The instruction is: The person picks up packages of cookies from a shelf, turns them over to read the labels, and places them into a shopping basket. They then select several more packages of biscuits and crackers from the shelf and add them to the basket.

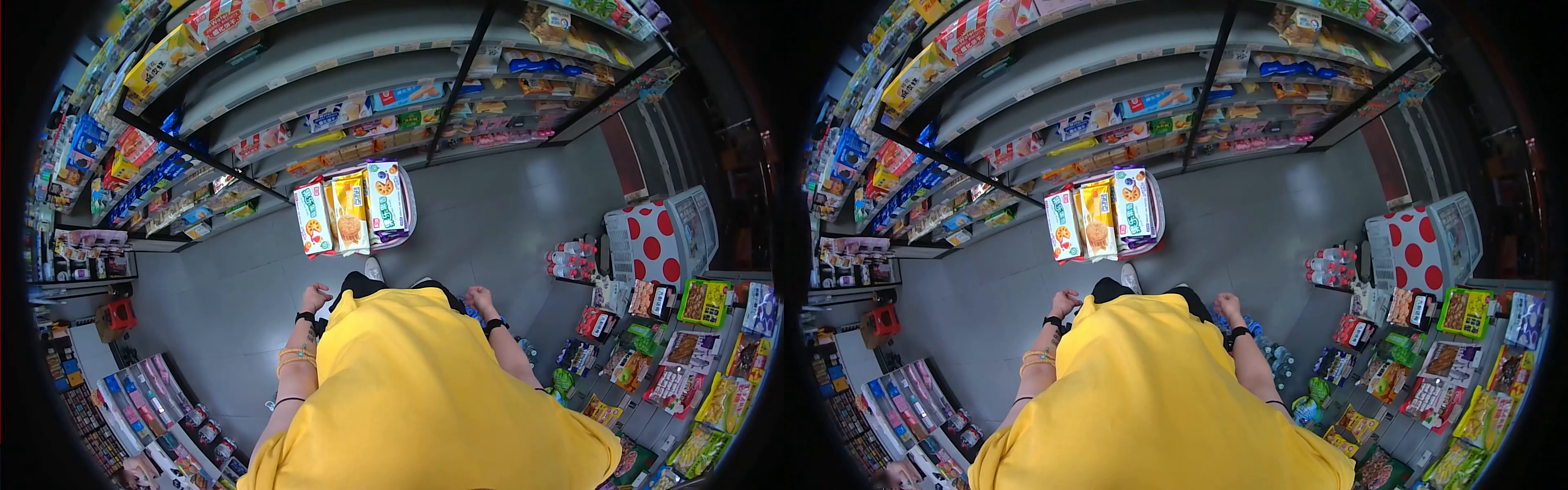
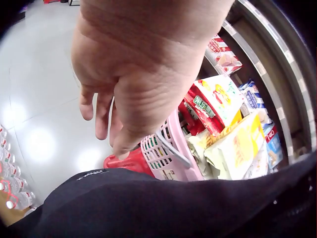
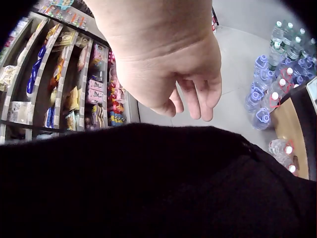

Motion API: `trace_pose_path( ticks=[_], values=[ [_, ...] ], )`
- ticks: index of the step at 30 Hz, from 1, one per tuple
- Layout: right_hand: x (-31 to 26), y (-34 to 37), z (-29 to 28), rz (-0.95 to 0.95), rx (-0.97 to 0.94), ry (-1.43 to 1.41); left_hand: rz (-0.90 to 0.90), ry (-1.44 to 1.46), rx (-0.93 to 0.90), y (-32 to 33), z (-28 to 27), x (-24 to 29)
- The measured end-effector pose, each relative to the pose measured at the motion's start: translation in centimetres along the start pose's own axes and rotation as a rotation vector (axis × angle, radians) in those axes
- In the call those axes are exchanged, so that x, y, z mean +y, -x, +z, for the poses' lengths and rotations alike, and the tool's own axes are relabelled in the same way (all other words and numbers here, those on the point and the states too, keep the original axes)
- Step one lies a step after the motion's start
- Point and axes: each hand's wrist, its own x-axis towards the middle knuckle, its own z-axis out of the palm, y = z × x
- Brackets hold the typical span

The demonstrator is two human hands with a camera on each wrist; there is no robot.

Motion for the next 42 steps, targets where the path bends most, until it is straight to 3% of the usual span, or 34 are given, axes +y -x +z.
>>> trace_pose_path(
  ticks=[10,22,35,42],
  values=[
    [1.4,0.9,0.2,0.009,0.005,0.038,-0.035,-0.037,0.145,-1.1,0.9,-0.9],
    [1.1,2.4,0.4,-0.011,0.020,-0.006,-0.101,-0.059,0.039,-1.9,0.6,-0.4],
    [3.2,4.2,1.5,0.026,0.057,-0.077,0.050,-0.033,0.039,-4.8,0.3,-1.6],
    [3.0,3.4,2.3,0.005,0.023,-0.087,-0.001,0.030,0.002,-3.4,-0.6,-2.2]
  ],
)
